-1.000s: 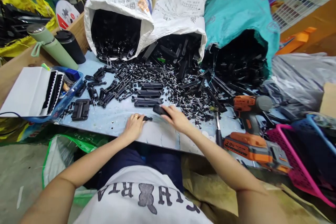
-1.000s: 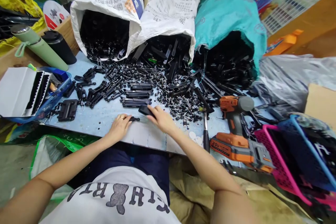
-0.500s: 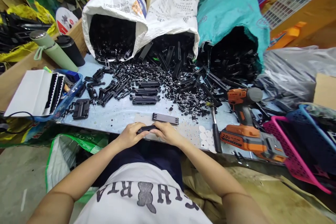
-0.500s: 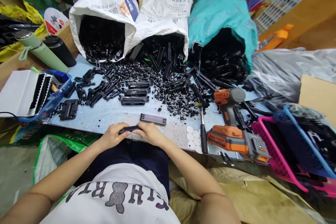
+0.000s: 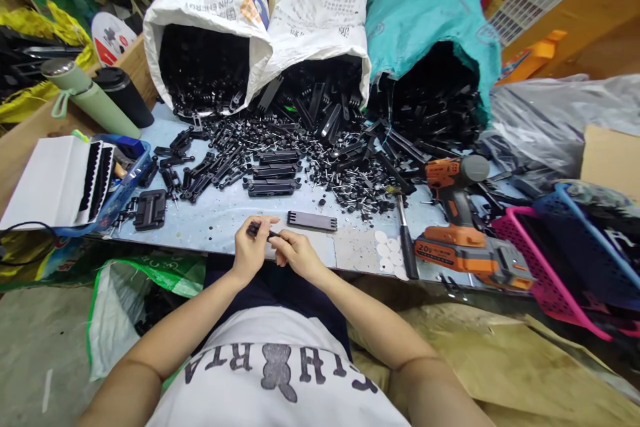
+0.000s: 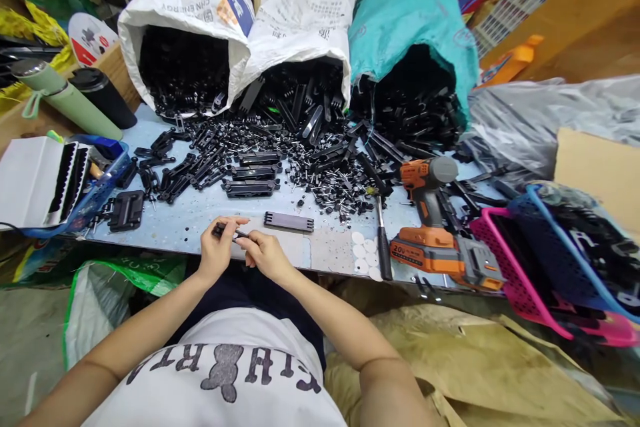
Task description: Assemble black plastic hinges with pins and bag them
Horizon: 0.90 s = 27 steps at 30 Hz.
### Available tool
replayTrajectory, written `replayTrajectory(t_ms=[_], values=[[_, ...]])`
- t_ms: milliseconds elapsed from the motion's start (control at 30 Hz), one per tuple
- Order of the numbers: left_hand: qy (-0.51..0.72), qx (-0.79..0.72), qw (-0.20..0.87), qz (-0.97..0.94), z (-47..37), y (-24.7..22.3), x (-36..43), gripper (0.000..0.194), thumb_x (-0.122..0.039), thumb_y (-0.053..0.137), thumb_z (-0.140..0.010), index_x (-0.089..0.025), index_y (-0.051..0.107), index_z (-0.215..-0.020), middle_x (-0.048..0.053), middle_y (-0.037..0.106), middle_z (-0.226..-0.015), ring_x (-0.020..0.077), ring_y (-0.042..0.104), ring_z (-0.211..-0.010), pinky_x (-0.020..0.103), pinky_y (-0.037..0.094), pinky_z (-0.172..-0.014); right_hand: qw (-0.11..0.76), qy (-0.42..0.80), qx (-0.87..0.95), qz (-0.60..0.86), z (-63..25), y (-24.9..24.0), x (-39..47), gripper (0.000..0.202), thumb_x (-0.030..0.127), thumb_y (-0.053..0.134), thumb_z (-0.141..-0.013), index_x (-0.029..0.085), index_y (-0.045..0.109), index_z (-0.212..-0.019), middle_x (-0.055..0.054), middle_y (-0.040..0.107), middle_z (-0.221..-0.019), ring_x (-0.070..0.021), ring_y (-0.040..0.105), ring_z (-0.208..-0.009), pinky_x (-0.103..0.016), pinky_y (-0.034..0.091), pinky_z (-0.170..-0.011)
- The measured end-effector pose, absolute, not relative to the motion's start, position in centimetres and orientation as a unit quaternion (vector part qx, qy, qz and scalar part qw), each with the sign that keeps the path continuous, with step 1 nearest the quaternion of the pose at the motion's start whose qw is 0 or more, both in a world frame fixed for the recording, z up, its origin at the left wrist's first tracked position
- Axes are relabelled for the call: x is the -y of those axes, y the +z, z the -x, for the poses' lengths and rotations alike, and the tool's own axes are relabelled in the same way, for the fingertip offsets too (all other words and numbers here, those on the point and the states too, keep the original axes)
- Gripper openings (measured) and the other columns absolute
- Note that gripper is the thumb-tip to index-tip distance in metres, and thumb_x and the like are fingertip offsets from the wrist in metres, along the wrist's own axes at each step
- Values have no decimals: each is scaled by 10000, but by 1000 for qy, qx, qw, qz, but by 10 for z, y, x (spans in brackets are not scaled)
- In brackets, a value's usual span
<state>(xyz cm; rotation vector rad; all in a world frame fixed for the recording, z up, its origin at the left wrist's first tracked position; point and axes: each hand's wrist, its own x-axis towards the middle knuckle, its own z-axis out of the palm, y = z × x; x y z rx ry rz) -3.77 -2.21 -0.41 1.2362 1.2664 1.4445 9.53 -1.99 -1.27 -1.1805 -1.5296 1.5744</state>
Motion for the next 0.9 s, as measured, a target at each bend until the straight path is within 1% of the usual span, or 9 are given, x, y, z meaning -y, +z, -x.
replayTrajectory(t_ms=[67, 200, 300, 400, 433, 533, 633, 700, 900], values=[[576, -493, 427, -493, 35, 1, 25, 252, -398, 564, -831, -152, 584, -779, 91, 674, -908, 200, 621, -926, 350, 444, -885, 323, 591, 587, 449, -99, -10, 20, 400, 509, 536, -818, 160, 451, -642, 9, 534, -488, -88, 503, -442, -196, 394, -470], [552, -361, 640, -394, 30, 11, 25, 348, -506, 578, -795, -159, 600, -785, 100, 689, -866, 267, 617, -992, 441, 424, -932, 306, 676, 574, 345, -108, -5, 27, 446, 572, 480, -825, 143, 501, -705, 14, 517, -480, -84, 470, -412, -198, 377, -448], [483, -317, 737, -350, 23, 10, 19, 556, -604, 549, -772, -193, 558, -1147, 122, 657, -1057, 280, 538, -1137, 459, 393, -972, 325, 615, 607, 384, -130, 4, 26, 455, 563, 445, -848, 140, 521, -699, 3, 532, -506, -90, 484, -450, -209, 398, -493], [430, -328, 734, -411, 19, 1, 16, 772, -652, 493, -779, -246, 285, -1402, 132, 482, -1330, 261, 418, -1263, 453, 358, -1009, 387, 367, 600, 596, -197, 33, 16, 422, 480, 439, -878, 147, 529, -636, -13, 559, -542, -99, 501, -508, -221, 411, -559], [417, -360, 711, -437, 20, -3, 15, 779, -651, 481, -788, -237, 263, -1412, 138, 479, -1330, 258, 417, -1263, 453, 353, -1011, 409, 203, 547, 702, -231, 46, 13, 409, 443, 443, -885, 148, 532, -615, -20, 569, -570, -103, 508, -545, -226, 411, -599], [394, -492, 611, -479, 28, -15, 12, 723, -622, 494, -795, -179, 371, -1353, 145, 589, -1177, 259, 509, -1166, 453, 372, -984, 436, -2, 402, 805, -356, 88, 7, 327, 350, 389, -926, 101, 572, -821, -131, 603, -860, -155, 507, -775, -305, 356, -761], [389, -554, 552, -487, 39, -22, 8, 662, -619, 508, -783, -169, 461, -1266, 129, 633, -1085, 258, 569, -1076, 436, 435, -911, 274, -189, 199, 922, -474, 112, 10, 374, 348, 403, -925, 48, 590, -1047, -230, 570, -1023, -202, 492, -924, -348, 303, -763], [384, -565, 527, -506, 44, -26, 5, 617, -597, 514, -790, -175, 478, -1239, 120, 642, -1068, 246, 587, -1048, 414, 463, -876, 142, -194, 142, 960, -527, 113, 18, 412, 303, 391, -930, -7, 556, -1145, -286, 541, -1074, -221, 454, -1041, -380, 275, -760], [362, -569, 480, -561, 49, -33, 0, 604, -591, 483, -804, -167, 502, -1235, 127, 637, -1072, 226, 608, -997, 394, 467, -879, 84, -164, 193, 964, -570, 85, 32, 381, 261, 519, -863, -4, 593, -1127, -331, 509, -1134, -270, 406, -1153, -445, 251, -776]])
